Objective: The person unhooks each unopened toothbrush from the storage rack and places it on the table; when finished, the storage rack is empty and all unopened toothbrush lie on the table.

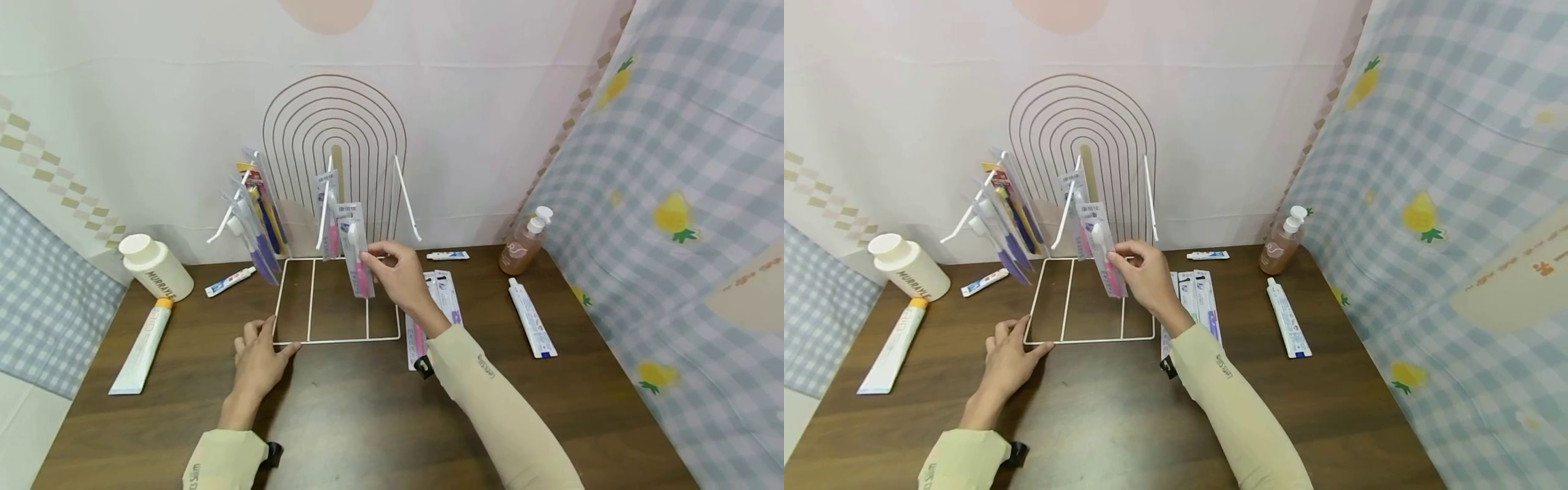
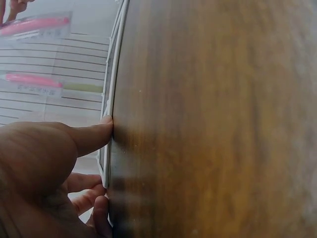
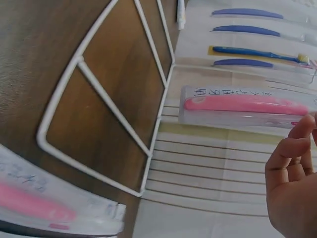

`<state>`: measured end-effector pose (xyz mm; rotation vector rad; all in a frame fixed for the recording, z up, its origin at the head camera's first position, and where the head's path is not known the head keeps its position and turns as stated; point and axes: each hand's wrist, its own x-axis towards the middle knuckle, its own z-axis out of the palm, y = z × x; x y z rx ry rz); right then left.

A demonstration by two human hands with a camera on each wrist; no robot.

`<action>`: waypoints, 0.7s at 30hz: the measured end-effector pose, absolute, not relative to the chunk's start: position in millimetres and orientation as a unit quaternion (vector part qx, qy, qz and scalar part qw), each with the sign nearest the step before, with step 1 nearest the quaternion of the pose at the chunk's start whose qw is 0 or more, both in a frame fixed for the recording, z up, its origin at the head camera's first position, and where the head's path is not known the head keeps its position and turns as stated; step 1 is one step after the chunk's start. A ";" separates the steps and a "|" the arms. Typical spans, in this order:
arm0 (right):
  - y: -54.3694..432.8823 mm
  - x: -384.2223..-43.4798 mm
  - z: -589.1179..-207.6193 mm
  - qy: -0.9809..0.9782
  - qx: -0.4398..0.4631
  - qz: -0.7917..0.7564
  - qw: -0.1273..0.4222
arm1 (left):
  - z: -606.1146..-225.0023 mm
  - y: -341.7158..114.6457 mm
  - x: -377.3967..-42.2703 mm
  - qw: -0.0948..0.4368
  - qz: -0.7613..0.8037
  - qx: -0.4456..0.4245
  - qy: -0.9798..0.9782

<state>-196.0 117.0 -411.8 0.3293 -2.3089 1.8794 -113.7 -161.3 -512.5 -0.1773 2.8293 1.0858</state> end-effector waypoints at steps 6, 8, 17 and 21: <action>140.8 -185.3 -425.4 -0.797 0.100 0.591 0.075 | -512.8 -161.8 -112.7 0.062 0.357 -0.051 0.931; 150.6 -181.9 -428.5 -0.800 0.092 0.589 0.069 | -514.4 -162.1 -112.6 0.046 0.360 -0.047 0.931; 206.8 -169.7 -441.5 -0.808 0.039 0.584 0.062 | -512.4 -162.8 -114.1 0.063 0.350 -0.049 0.934; 231.3 -167.6 -447.9 -0.812 -0.003 0.580 0.064 | -512.7 -163.6 -114.2 0.069 0.349 -0.050 0.933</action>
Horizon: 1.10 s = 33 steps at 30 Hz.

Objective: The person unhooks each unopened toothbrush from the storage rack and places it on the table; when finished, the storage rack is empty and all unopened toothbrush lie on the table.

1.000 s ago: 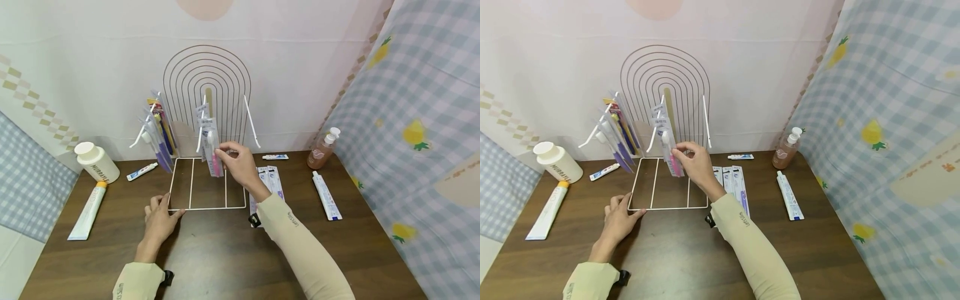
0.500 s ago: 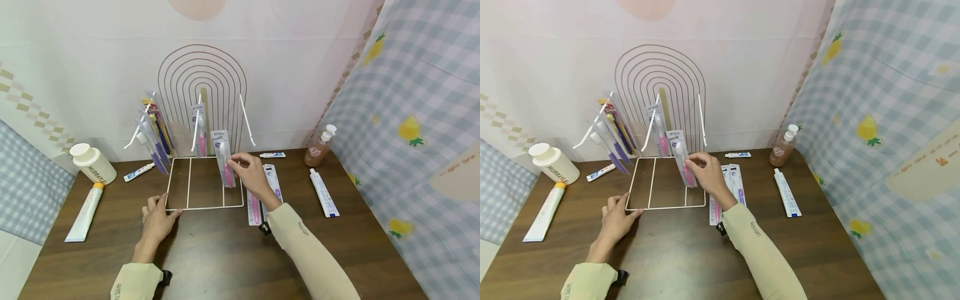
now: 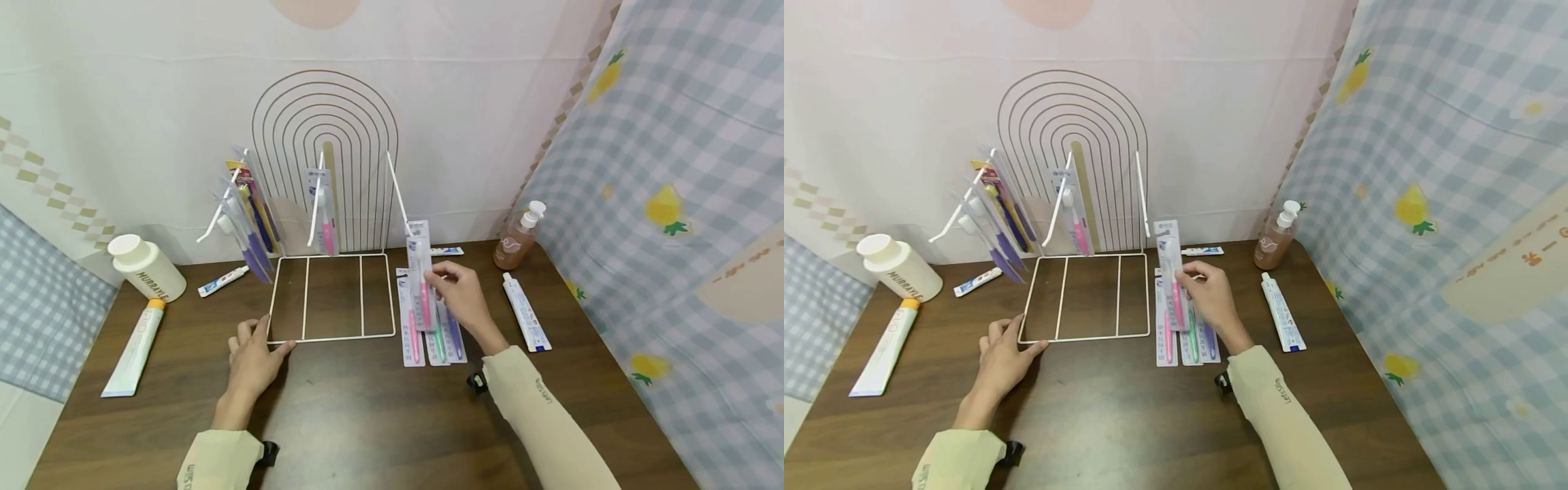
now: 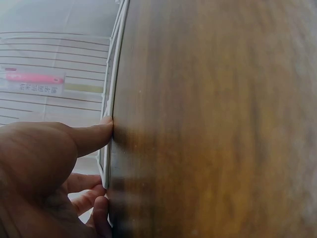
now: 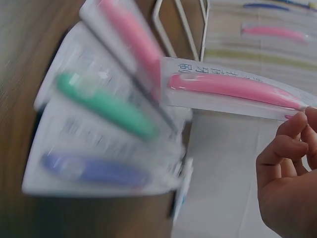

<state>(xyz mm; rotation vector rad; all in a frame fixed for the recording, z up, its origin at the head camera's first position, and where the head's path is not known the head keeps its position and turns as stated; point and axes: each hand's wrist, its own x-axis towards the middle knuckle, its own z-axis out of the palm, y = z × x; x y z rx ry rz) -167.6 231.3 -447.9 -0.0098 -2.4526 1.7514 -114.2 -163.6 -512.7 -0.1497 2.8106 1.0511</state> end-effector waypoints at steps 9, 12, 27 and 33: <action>284.4 -167.3 -467.6 -0.812 -0.074 0.576 0.063 | -514.6 -162.8 -113.1 0.070 0.348 -0.053 0.934; 299.3 -167.3 -472.7 -0.821 -0.101 0.559 0.053 | -514.4 -162.6 -113.0 0.074 0.346 -0.055 0.934; 322.3 -175.5 -492.9 -0.842 -0.147 0.516 -0.051 | -513.8 -162.2 -111.8 0.056 0.352 -0.055 0.933; 322.9 -177.6 -503.3 -0.849 -0.142 0.506 -0.062 | -513.5 -161.4 -112.6 0.070 0.347 -0.054 0.934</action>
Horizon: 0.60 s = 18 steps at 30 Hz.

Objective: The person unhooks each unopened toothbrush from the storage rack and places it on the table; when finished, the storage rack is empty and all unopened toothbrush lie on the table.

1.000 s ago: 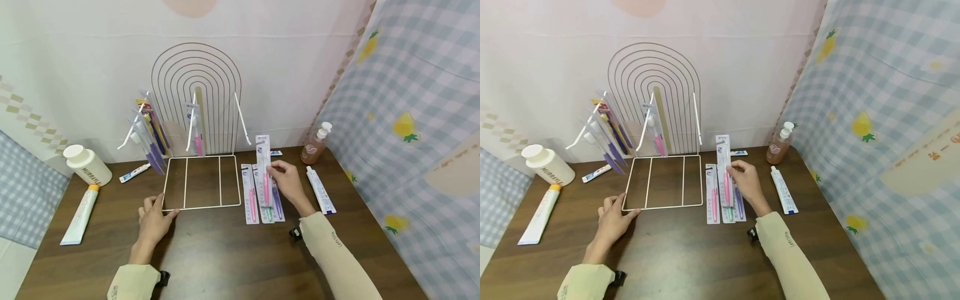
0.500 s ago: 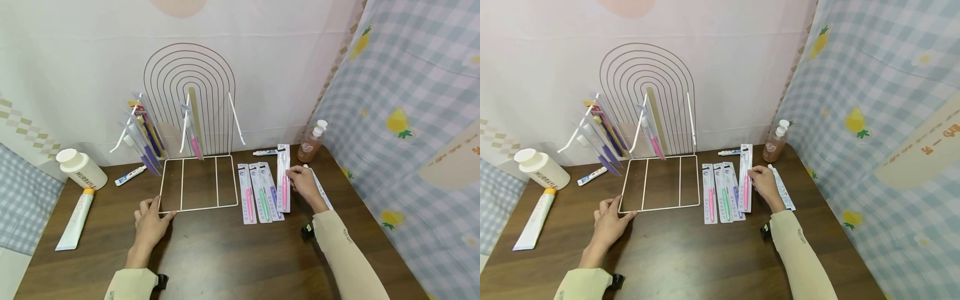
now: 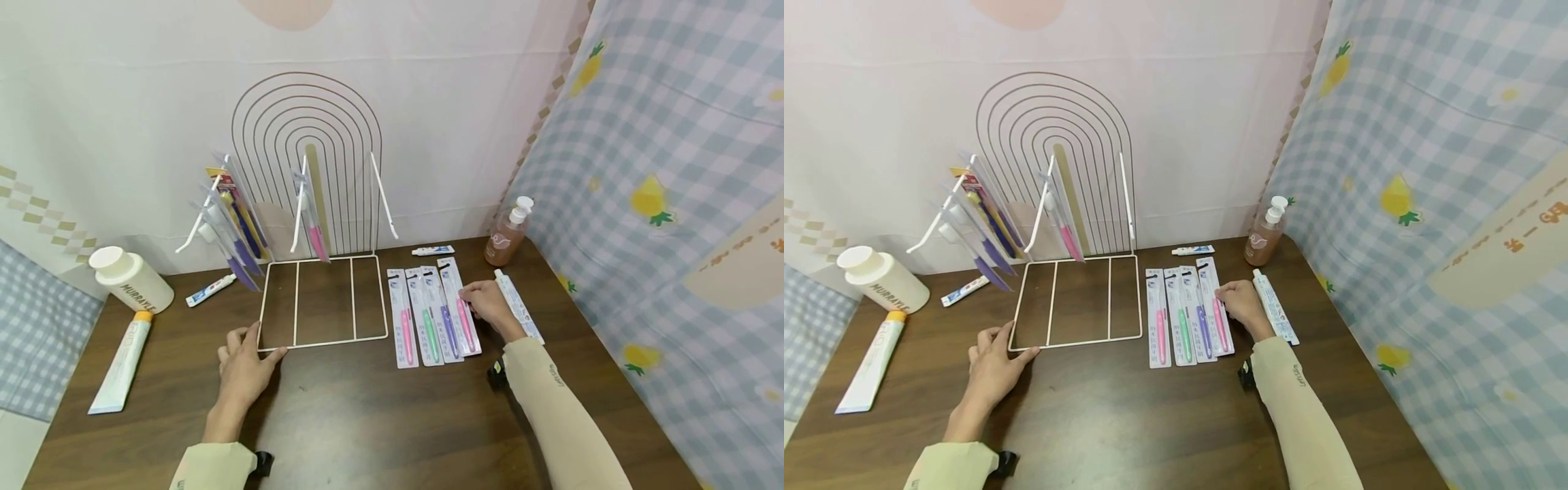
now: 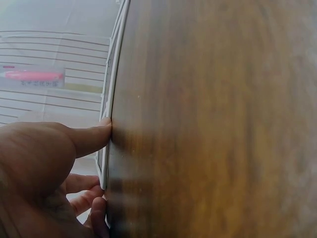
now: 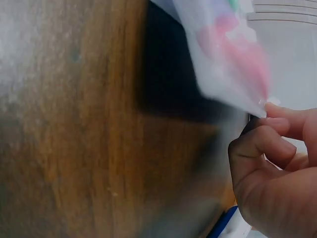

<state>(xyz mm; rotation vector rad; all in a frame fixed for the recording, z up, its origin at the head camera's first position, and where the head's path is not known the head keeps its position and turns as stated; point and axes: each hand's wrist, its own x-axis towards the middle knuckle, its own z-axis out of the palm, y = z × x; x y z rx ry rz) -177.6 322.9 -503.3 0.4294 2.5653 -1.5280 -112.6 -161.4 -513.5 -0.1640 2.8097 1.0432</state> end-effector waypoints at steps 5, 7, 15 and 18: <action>327.1 -180.8 -516.4 0.858 0.120 -0.496 0.056 | -512.0 -161.6 -113.2 0.078 0.345 -0.056 0.934; 329.0 -182.4 -521.3 0.858 0.117 -0.498 0.053 | -512.0 -161.8 -113.9 0.076 0.345 -0.056 0.934; 339.2 -192.1 -547.0 0.862 0.145 -0.485 0.040 | -513.1 -162.1 -113.6 0.075 0.342 -0.054 0.935; 335.1 -186.7 -541.9 0.858 0.150 -0.490 0.032 | -514.6 -161.8 -112.5 0.061 0.345 -0.052 0.935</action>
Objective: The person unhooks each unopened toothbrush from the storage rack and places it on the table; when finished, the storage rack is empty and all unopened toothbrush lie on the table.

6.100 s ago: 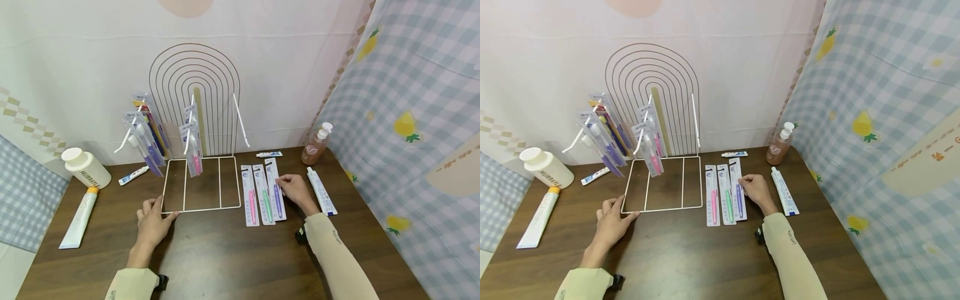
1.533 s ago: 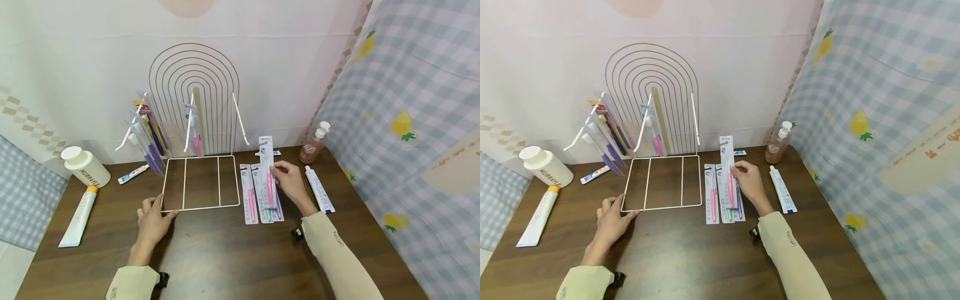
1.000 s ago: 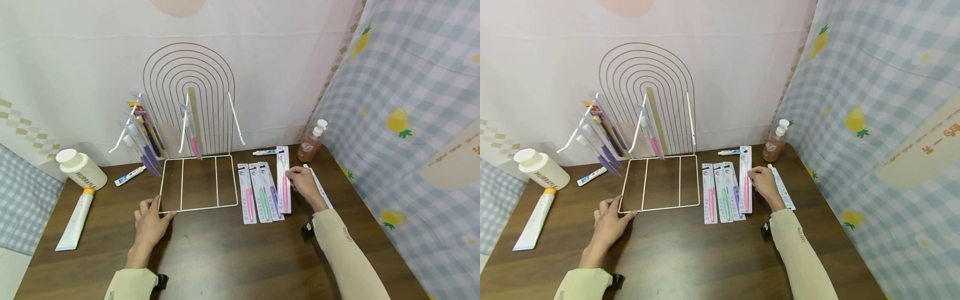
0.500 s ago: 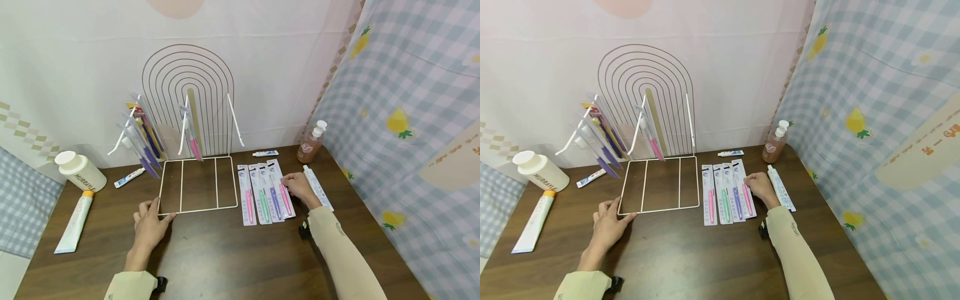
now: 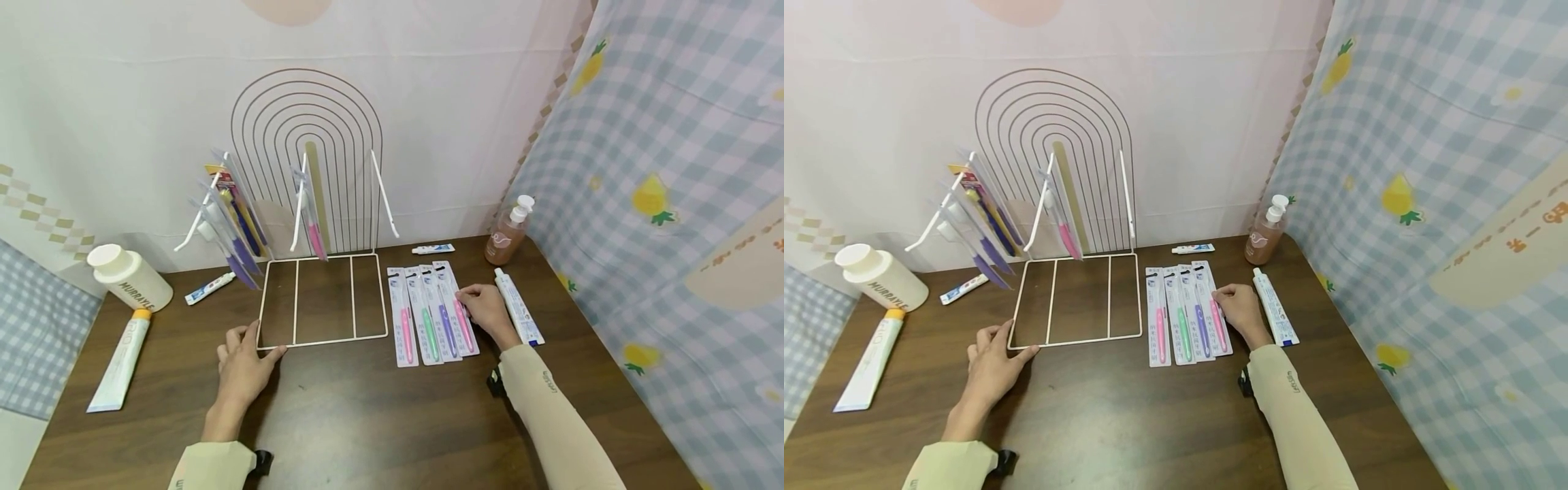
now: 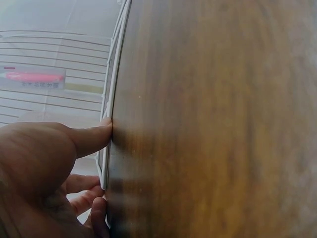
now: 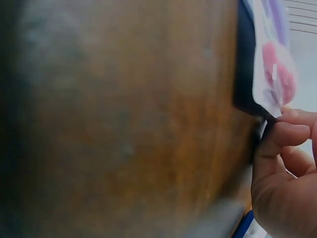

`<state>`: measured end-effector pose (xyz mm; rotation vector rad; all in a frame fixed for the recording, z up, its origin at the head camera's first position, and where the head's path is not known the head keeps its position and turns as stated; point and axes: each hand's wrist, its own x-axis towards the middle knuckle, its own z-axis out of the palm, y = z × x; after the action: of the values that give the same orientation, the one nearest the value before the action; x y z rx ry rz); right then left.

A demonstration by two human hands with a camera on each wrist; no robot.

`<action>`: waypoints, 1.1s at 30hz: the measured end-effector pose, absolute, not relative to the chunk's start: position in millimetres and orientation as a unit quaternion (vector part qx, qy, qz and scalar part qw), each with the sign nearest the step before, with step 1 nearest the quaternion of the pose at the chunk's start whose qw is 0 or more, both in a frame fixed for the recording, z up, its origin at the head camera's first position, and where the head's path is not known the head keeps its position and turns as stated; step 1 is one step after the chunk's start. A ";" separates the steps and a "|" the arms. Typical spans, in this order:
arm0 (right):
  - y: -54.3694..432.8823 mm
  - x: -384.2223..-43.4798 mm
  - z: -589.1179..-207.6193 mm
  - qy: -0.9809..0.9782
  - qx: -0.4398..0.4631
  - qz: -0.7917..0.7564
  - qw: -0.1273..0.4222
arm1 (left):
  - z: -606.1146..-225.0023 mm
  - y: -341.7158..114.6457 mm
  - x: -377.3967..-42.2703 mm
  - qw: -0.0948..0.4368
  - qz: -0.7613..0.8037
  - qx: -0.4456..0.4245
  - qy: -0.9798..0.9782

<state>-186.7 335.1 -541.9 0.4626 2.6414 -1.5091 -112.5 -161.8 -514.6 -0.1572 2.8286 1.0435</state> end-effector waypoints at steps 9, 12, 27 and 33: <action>324.9 -176.6 -528.8 0.856 0.170 -0.488 0.019 | -514.3 -162.3 -111.3 0.061 0.347 -0.053 0.934; 321.5 -174.3 -525.3 0.859 0.178 -0.480 0.016 | -513.4 -162.1 -112.6 0.068 0.343 -0.055 0.935; 318.8 -169.2 -523.6 0.870 0.180 -0.458 -0.007 | -512.9 -160.2 -115.5 0.066 0.345 -0.049 0.935; 314.2 -170.1 -524.0 0.880 0.174 -0.442 -0.011 | -513.7 -162.1 -114.4 0.064 0.349 -0.056 0.933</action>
<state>-170.1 314.2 -524.0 0.5505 2.7829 -1.3998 -114.4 -162.1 -513.7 -0.1687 2.8181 1.0526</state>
